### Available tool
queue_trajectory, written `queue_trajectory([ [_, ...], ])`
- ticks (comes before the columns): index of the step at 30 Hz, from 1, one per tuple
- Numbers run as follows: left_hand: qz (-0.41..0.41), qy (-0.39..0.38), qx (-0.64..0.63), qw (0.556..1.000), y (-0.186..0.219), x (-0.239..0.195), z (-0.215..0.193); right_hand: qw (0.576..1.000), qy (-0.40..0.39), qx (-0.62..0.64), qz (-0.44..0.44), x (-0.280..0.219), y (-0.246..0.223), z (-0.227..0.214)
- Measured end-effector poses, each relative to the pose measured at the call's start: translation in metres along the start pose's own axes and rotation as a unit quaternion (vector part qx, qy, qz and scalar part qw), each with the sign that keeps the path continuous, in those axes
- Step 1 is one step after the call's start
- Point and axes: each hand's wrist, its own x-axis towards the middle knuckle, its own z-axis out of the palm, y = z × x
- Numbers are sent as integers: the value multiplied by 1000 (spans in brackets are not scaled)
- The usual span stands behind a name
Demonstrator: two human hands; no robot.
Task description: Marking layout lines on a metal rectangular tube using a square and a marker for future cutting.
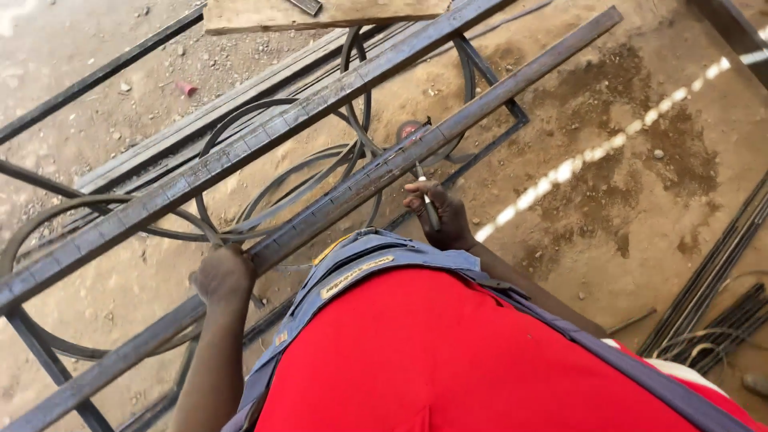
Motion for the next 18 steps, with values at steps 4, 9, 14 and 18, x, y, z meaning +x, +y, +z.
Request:
queue_trajectory([
  [4,8,-9,0,1000,1,7,1,997,-16,-63,-51,20,-27,3],
  [9,5,-14,-38,999,6,0,-12,957,-84,-157,-228,77,-13,20],
  [14,-17,-12,-18,1000,3,-2,-2,932,-120,-204,-275,163,76,50],
  [18,-9,-9,-12,1000,15,-11,-28,930,-205,-222,-207,245,74,27],
])
